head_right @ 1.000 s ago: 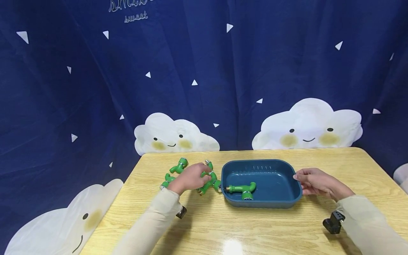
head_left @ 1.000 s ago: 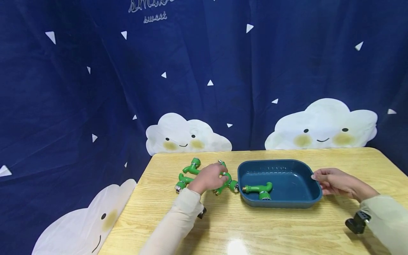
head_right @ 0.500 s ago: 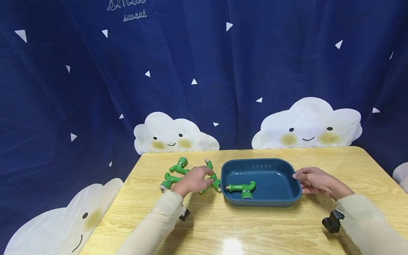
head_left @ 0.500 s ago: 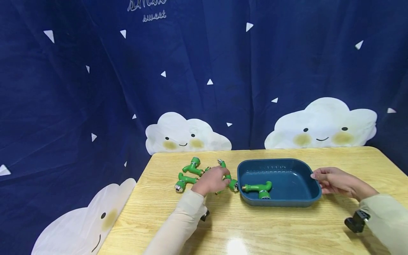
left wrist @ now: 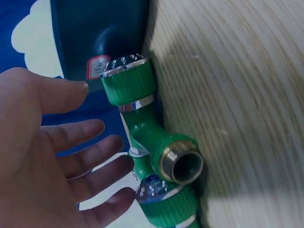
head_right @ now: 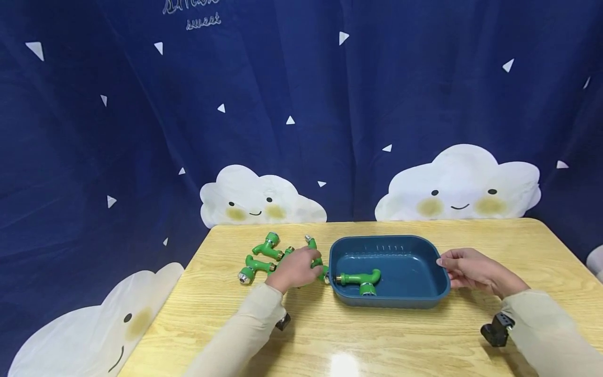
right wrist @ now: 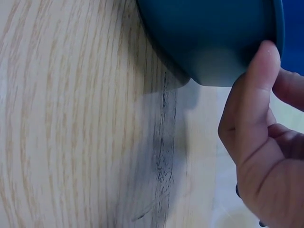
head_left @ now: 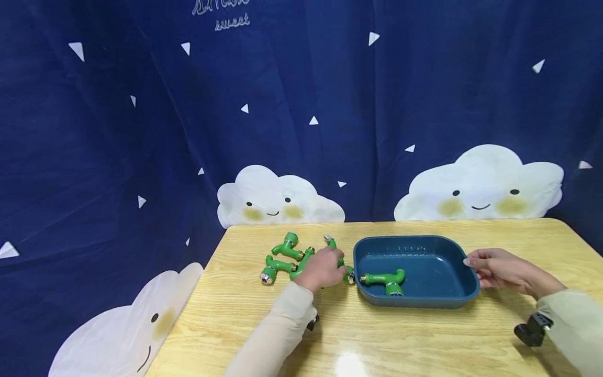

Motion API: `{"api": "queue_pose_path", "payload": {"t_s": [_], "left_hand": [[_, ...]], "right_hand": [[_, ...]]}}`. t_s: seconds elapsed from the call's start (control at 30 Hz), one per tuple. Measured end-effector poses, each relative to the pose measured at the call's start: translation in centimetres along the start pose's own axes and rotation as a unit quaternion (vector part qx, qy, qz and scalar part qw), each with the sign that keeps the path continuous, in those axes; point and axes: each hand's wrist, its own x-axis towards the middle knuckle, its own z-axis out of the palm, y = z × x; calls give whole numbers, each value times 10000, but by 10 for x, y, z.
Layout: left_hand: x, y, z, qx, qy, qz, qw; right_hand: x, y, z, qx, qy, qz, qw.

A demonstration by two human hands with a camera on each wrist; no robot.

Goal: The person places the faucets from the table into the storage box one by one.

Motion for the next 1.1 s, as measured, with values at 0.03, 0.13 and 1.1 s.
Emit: {"api": "queue_pose_path", "payload": {"t_s": [0.03, 0.13, 1.1], "left_hand": [[1, 1, 1, 40, 9, -30, 10000], [3, 4, 3, 218, 73, -91, 9997], [2, 11, 7, 509, -600, -484, 9957]], "right_hand": [[0, 0, 0, -13, 7, 2, 10000], [0, -1, 1, -31, 3, 7, 10000], [-2, -3, 3, -165, 97, -9, 9998]]}}
